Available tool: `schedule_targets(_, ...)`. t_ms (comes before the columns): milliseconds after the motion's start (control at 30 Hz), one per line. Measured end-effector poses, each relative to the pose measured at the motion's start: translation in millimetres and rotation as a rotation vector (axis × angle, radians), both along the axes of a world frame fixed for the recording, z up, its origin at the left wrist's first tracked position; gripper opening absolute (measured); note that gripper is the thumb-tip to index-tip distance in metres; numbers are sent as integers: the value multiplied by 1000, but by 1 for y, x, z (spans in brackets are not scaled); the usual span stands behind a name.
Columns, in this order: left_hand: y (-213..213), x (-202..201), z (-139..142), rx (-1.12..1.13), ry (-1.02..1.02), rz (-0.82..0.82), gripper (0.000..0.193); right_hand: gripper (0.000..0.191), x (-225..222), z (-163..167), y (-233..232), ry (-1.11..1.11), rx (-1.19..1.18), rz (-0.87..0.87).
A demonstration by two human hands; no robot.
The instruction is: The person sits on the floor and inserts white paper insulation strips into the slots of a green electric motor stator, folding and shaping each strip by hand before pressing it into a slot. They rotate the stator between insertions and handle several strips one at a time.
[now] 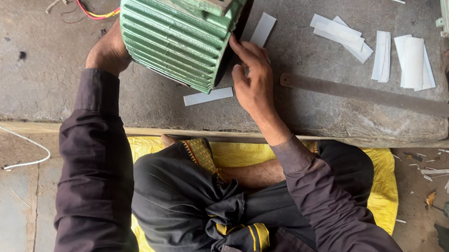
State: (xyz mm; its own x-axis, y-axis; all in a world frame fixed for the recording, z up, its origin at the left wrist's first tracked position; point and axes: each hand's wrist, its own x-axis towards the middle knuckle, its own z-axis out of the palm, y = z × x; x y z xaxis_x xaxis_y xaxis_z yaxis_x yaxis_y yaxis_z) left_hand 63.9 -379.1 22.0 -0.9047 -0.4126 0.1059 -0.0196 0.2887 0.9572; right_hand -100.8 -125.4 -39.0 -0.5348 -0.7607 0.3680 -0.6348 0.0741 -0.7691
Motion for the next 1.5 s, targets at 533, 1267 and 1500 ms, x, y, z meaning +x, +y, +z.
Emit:
schedule_targets(533, 3, 5, 5, -260, -141, 41, 39, 55, 4, -2, -3, -19, -38, -10)
schedule_targets(1267, 15, 6, 23, -303, 310, 241, 40, 39, -55, 45, 20, 48, 184, -222)
schedule_targets(1500, 67, 55, 31, 267, 376, 653, 73, 48, -103, 65, 12, 1047, 282, 286)
